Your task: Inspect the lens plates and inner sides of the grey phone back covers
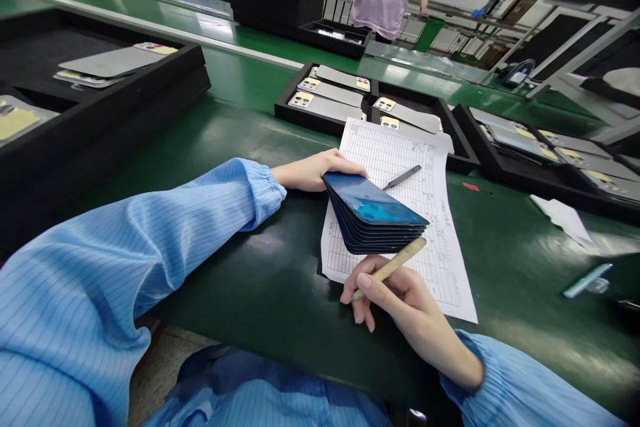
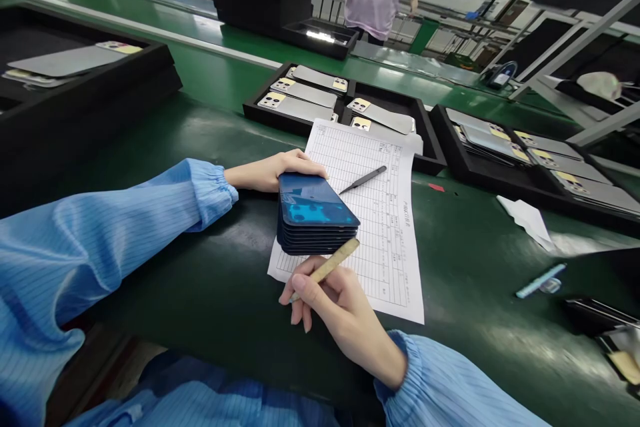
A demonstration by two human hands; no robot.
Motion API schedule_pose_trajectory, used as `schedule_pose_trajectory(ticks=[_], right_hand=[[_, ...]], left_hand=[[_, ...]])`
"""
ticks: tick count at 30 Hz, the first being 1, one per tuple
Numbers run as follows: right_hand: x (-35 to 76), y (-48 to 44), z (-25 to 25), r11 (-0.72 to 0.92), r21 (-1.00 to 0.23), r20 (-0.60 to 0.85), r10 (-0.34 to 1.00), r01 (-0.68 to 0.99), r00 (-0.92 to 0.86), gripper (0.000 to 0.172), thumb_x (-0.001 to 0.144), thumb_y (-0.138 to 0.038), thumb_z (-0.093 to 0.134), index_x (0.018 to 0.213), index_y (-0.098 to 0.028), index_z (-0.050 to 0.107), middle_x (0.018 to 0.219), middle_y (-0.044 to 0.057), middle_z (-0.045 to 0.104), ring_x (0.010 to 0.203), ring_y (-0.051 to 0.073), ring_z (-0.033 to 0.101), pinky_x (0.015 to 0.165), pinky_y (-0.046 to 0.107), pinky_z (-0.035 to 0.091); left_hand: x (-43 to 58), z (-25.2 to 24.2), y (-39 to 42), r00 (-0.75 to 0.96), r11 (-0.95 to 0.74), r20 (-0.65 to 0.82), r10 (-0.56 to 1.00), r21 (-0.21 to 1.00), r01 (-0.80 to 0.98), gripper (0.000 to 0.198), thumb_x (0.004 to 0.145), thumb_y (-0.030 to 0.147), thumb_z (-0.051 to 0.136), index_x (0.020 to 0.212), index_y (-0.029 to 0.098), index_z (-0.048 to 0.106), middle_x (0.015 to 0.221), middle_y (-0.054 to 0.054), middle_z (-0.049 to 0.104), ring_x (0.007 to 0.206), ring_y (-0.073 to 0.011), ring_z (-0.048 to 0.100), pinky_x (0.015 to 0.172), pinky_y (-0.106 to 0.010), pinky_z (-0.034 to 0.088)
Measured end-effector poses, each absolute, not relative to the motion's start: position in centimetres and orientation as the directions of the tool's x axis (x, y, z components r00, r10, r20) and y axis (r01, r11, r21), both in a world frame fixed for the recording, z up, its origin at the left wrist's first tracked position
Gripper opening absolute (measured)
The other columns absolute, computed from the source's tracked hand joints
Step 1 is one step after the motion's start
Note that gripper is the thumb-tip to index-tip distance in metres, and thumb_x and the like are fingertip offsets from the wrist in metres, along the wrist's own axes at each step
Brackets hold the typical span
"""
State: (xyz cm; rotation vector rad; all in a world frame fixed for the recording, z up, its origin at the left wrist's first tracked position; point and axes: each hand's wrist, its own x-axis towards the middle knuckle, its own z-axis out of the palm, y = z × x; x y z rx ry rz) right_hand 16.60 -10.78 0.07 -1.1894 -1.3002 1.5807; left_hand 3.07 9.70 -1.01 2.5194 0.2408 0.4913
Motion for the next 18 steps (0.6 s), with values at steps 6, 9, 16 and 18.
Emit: schedule_pose_trajectory(ticks=[6,9,16,18], right_hand=[[16.53,-10.88,0.02,-0.197,-0.98,-0.19,0.944,0.002,-0.271,0.02,0.085,-0.027,0.048,0.074,-0.013,0.057,0.067,0.002,0.06,0.047,0.006,0.052,0.043,0.019,0.043],[16.47,-10.81,0.08,-0.198,-0.98,-0.192,0.944,0.007,-0.268,0.021,0.085,-0.028,0.049,0.073,-0.013,0.056,0.067,0.002,0.06,0.047,0.007,0.052,0.043,0.02,0.043],[16.66,-11.2,-0.16,-0.116,-0.992,-0.125,0.953,0.05,-0.276,0.019,0.086,-0.027,0.047,0.078,-0.013,0.058,0.063,0.001,0.056,0.049,0.009,0.051,0.048,0.024,0.043],[16.71,-11.39,-0.3,-0.082,-0.996,-0.091,0.957,0.045,-0.274,0.016,0.086,-0.025,0.046,0.081,-0.014,0.056,0.066,0.001,0.056,0.049,0.009,0.051,0.049,0.025,0.043]], left_hand=[[3.11,-0.96,9.67,0.915,-0.824,0.304,0.265,0.565,0.051,0.036,0.079,0.022,0.048,0.114,0.017,0.055,0.114,-0.006,0.059,0.102,-0.0191,0.048,0.091,-0.032,0.033],[3.1,-0.97,9.67,0.915,-0.824,0.303,0.265,0.564,0.052,0.037,0.078,0.021,0.048,0.114,0.019,0.054,0.114,-0.006,0.059,0.101,-0.0183,0.048,0.091,-0.032,0.032],[3.07,-0.87,9.7,0.921,-0.828,0.294,0.256,0.559,0.051,0.038,0.078,0.019,0.047,0.115,0.017,0.054,0.114,-0.006,0.059,0.102,-0.018,0.048,0.092,-0.031,0.031],[3.07,-0.85,9.69,0.921,-0.825,0.293,0.256,0.563,0.05,0.038,0.078,0.019,0.048,0.115,0.019,0.054,0.114,-0.005,0.058,0.101,-0.0177,0.048,0.092,-0.031,0.031]])
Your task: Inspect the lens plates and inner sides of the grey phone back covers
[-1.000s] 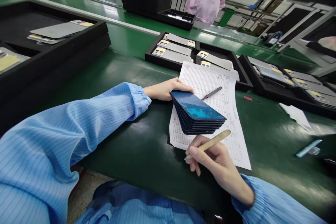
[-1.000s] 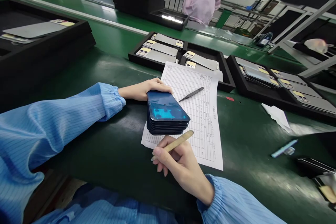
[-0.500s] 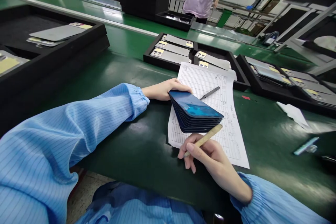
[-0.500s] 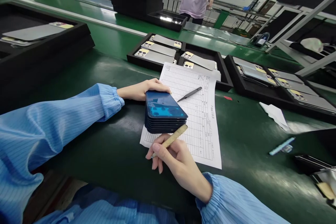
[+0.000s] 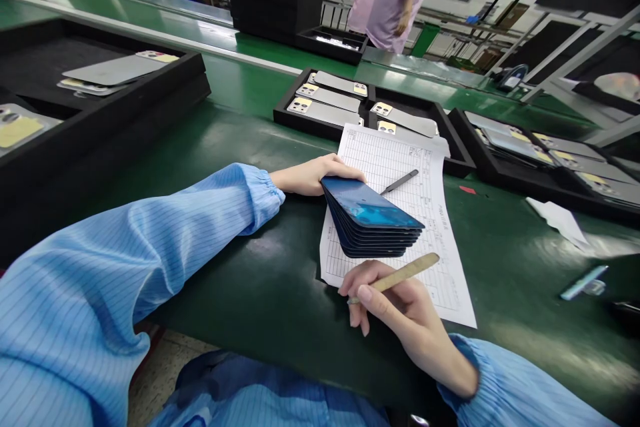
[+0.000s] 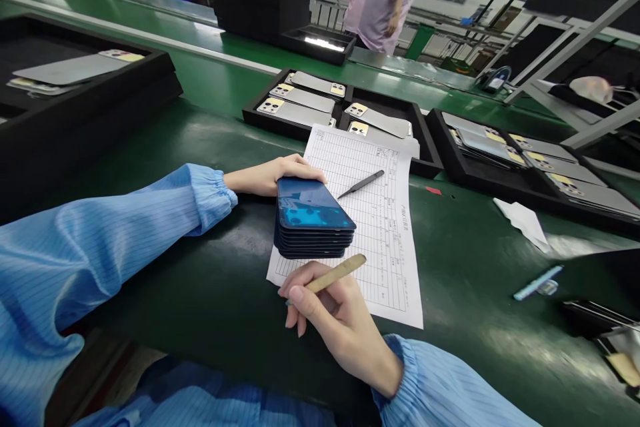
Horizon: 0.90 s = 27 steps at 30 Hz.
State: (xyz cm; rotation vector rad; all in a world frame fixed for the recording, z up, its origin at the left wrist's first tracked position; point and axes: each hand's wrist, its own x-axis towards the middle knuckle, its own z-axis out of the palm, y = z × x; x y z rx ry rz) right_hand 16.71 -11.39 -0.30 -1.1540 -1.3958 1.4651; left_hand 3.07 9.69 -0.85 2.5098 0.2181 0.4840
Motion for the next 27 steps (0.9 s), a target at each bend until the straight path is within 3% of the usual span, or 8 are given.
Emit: schedule_pose_trajectory(ticks=[6,15,22,27], right_hand=[[16.69,-11.54,-0.41,0.017,-1.0,0.009,0.959,0.025,-0.282,0.01,0.085,-0.019,0.047,0.079,-0.016,0.055,0.074,0.001,0.052,0.054,0.008,0.052,0.05,0.024,0.046],[16.94,-12.02,-0.3,0.182,-0.958,0.107,0.945,0.222,-0.309,0.01,0.083,-0.015,0.048,0.08,-0.017,0.057,0.076,0.004,0.052,0.062,0.013,0.053,0.052,0.027,0.048],[17.09,-12.01,-0.35,0.198,-0.949,0.113,0.94,0.247,-0.321,0.008,0.083,-0.015,0.048,0.081,-0.017,0.055,0.075,0.003,0.053,0.061,0.013,0.054,0.053,0.027,0.047],[17.02,-12.01,-0.53,0.206,-0.94,0.12,0.946,0.271,-0.302,0.005,0.083,-0.017,0.049,0.083,-0.018,0.054,0.073,0.003,0.055,0.063,0.014,0.055,0.056,0.029,0.046]], left_hand=[[3.06,-0.9,9.64,0.923,-0.824,0.294,0.249,0.564,0.043,0.038,0.078,0.019,0.048,0.115,0.02,0.053,0.115,-0.005,0.058,0.102,-0.0169,0.048,0.093,-0.03,0.031],[2.99,-0.74,9.51,0.921,-0.814,0.283,0.268,0.578,0.059,0.037,0.079,0.021,0.048,0.115,0.017,0.054,0.114,-0.006,0.058,0.101,-0.0172,0.047,0.091,-0.029,0.032],[3.0,-0.74,9.47,0.922,-0.806,0.288,0.257,0.59,0.04,0.037,0.078,0.02,0.048,0.114,0.017,0.054,0.113,-0.007,0.058,0.101,-0.0179,0.048,0.091,-0.03,0.032],[3.03,-0.72,9.58,0.915,-0.733,0.273,0.297,0.68,0.035,0.036,0.076,0.018,0.051,0.111,0.02,0.057,0.113,-0.006,0.059,0.102,-0.0186,0.048,0.093,-0.032,0.03]])
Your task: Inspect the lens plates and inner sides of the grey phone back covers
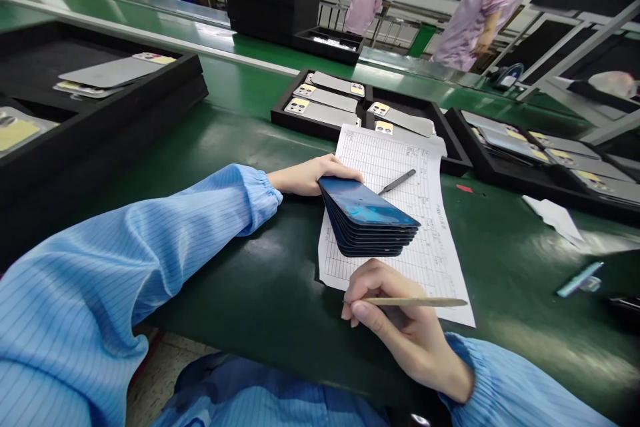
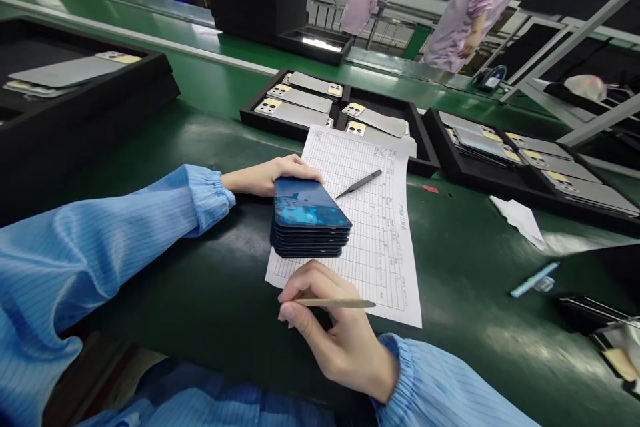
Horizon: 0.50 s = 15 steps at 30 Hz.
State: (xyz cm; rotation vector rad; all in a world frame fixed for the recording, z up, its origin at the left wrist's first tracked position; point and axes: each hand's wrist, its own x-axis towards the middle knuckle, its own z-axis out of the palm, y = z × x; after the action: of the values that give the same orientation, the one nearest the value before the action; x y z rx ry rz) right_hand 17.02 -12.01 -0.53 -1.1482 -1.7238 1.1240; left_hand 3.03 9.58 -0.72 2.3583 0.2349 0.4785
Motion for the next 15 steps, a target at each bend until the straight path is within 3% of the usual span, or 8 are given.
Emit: schedule_pose_trajectory(ticks=[4,7,10,13,15], right_hand=[[17.1,-12.2,0.2,0.254,-0.922,0.208,0.962,0.294,-0.179,0.004,0.082,-0.017,0.051,0.082,-0.019,0.054,0.069,0.001,0.055,0.058,0.013,0.055,0.053,0.027,0.046],[18.6,-11.6,1.5,0.246,-0.909,0.307,0.94,0.336,0.145,0.005,0.081,-0.025,0.053,0.082,-0.02,0.054,0.069,0.0,0.053,0.052,0.011,0.052,0.046,0.023,0.044],[22.2,-10.5,2.6,0.115,-0.868,0.33,0.861,0.483,0.388,0.019,0.078,-0.035,0.056,0.09,-0.021,0.053,0.064,-0.001,0.053,0.051,0.011,0.049,0.043,0.022,0.042],[26.8,-10.5,2.8,-0.079,-0.715,0.14,0.957,0.694,0.253,0.033,0.075,-0.043,0.056,0.094,-0.016,0.056,0.059,0.002,0.059,0.049,0.016,0.055,0.044,0.027,0.046],[29.3,-11.8,2.6,-0.149,-0.565,0.161,0.945,0.811,0.286,0.046,0.065,-0.045,0.066,0.096,-0.013,0.057,0.064,0.005,0.064,0.049,0.019,0.058,0.044,0.031,0.048]], left_hand=[[2.9,-0.7,9.4,0.898,-0.668,0.27,0.347,0.743,0.035,0.034,0.074,0.021,0.055,0.108,0.018,0.06,0.11,-0.009,0.06,0.103,-0.0202,0.049,0.094,-0.033,0.031],[2.8,-0.7,9.2,0.872,-0.692,0.304,0.384,0.72,0.054,0.037,0.074,0.022,0.055,0.11,0.016,0.057,0.11,-0.01,0.06,0.104,-0.0209,0.05,0.094,-0.034,0.033],[2.6,-0.6,8.9,0.833,-0.683,0.35,0.429,0.729,0.046,0.041,0.077,0.024,0.052,0.116,0.012,0.052,0.116,-0.013,0.055,0.109,-0.0212,0.049,0.095,-0.033,0.034],[2.4,-0.6,8.2,0.798,-0.645,0.38,0.468,0.764,0.015,0.041,0.08,0.026,0.049,0.118,0.013,0.049,0.112,-0.011,0.059,0.103,-0.0201,0.055,0.092,-0.032,0.039],[2.4,-0.8,7.7,0.767,-0.623,0.403,0.499,0.782,-0.006,0.041,0.079,0.027,0.051,0.118,0.015,0.05,0.111,-0.009,0.06,0.103,-0.021,0.055,0.092,-0.033,0.039]])
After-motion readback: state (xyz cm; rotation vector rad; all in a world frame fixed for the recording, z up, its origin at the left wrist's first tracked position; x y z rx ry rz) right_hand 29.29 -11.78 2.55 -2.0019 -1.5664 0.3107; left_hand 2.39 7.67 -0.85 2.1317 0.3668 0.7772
